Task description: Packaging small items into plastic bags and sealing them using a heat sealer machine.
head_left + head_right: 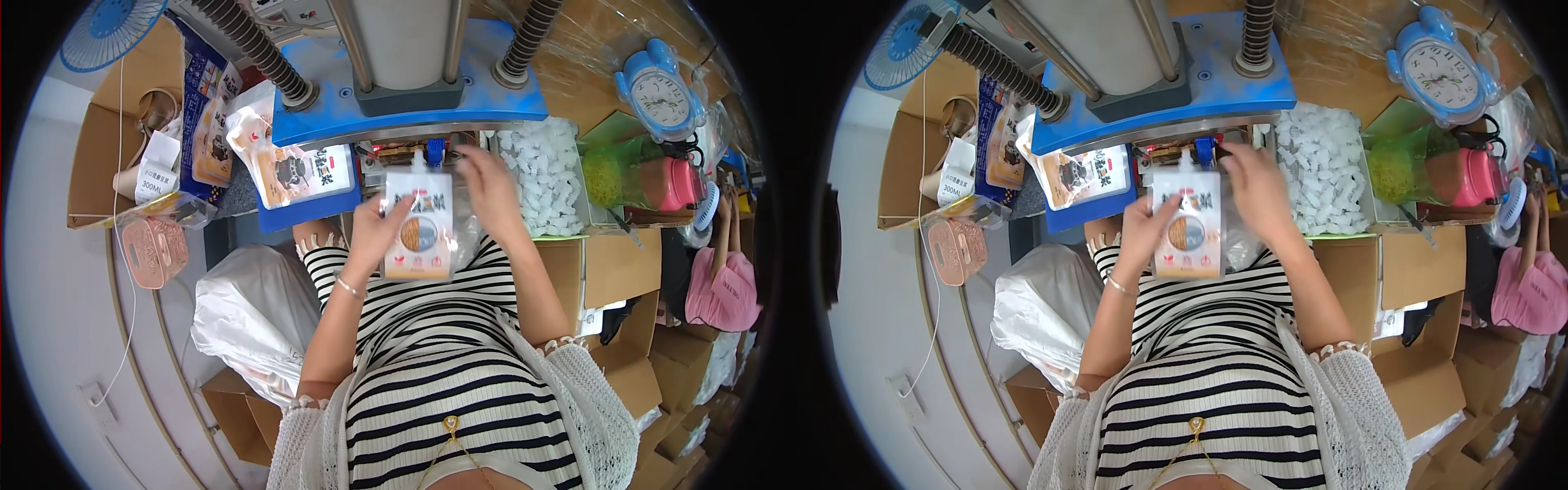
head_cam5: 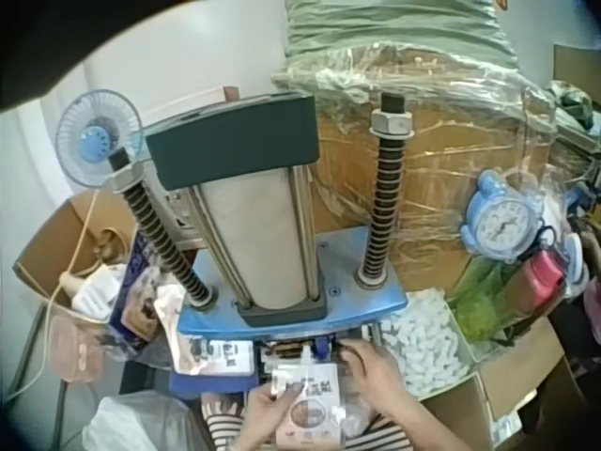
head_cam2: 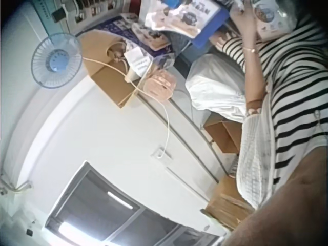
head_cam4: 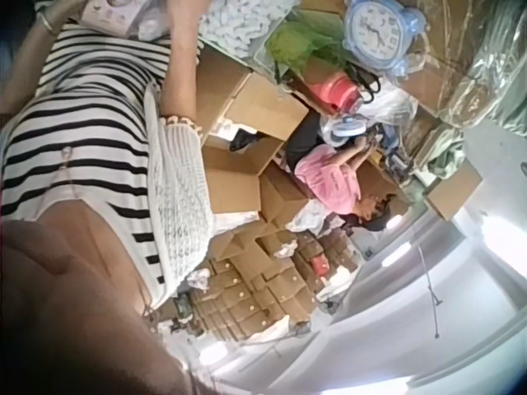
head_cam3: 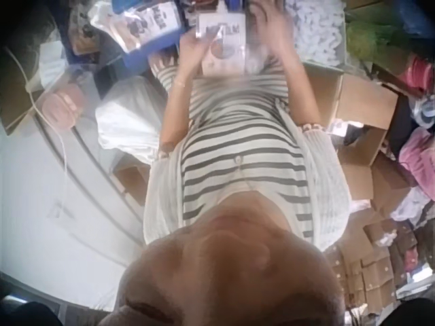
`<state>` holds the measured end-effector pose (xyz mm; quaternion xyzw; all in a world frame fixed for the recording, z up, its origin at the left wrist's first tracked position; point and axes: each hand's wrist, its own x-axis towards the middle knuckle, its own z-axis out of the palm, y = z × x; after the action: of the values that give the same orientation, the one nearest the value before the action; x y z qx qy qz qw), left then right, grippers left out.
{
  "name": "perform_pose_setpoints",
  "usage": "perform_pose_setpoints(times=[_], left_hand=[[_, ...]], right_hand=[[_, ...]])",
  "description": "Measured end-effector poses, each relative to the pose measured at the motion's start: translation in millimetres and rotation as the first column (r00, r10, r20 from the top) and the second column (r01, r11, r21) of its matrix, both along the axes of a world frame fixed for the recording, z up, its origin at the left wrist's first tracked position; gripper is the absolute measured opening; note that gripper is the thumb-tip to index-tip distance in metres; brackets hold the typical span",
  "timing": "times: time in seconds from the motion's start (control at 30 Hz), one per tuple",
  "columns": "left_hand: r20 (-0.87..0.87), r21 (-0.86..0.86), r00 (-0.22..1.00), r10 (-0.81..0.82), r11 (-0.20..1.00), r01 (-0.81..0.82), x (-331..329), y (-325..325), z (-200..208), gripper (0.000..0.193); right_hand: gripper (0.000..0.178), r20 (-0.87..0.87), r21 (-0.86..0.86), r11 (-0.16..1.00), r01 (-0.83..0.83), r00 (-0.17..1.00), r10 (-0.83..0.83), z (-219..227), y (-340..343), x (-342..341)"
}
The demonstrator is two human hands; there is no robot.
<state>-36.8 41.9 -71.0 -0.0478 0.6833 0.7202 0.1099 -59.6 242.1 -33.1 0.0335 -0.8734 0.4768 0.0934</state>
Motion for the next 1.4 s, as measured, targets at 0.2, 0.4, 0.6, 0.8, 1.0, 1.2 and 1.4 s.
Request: perform_pose_setpoints(times=[0.2, 0.4, 0.6, 0.8, 1.0, 1.2, 1.4], left_hand=[[0.087, 0.030, 0.995, 0.057, 0.998, -0.060, -38.7, -4.7, -11.2, 0.025], [-0.439, -0.859, 0.893, -0.096, 0.335, -0.387, -26.3, -34.1, 57.0, 0.043], [-0.575, -0.818, 0.762, -0.300, 0.222, -0.530, 21.4, -50.4, -13.7, 0.047], [-0.648, -0.735, 0.737, -0.190, 0.412, -0.539, 6.4, -67.5, -11.6, 0.023], [-0.465, -0.710, 0.885, 0.020, 0.588, -0.387, 19.0, -52.6, 47.5, 0.012], [-0.259, -0.502, 0.966, 0.006, 0.854, -0.140, 31.8, -14.4, 37.1, 0.016], [0.069, -0.094, 0.997, -0.033, 0.995, 0.040, 24.1, 9.2, 7.6, 0.021]], right_hand=[[0.017, -0.374, 0.384, 0.887, 0.258, 0.922, -0.106, -15.3, 40.1, -31.3], [0.015, -0.263, 0.390, 0.901, 0.192, 0.960, -0.091, -25.3, 38.1, -32.5], [0.014, 0.088, 0.098, 0.971, 0.220, 0.970, -0.228, -25.7, 42.5, -31.7], [0.015, 0.073, -0.479, 0.839, 0.258, 0.964, -0.255, -32.3, 46.5, -14.6], [0.022, 0.099, -0.545, 0.823, 0.162, 0.987, -0.129, -13.4, 25.5, 19.0], [0.023, -0.068, -0.347, 0.918, -0.191, 0.982, 0.179, 30.8, -12.7, 11.4], [0.022, 0.100, -0.470, 0.875, -0.114, 0.978, 0.181, -10.6, -23.8, -0.1]])
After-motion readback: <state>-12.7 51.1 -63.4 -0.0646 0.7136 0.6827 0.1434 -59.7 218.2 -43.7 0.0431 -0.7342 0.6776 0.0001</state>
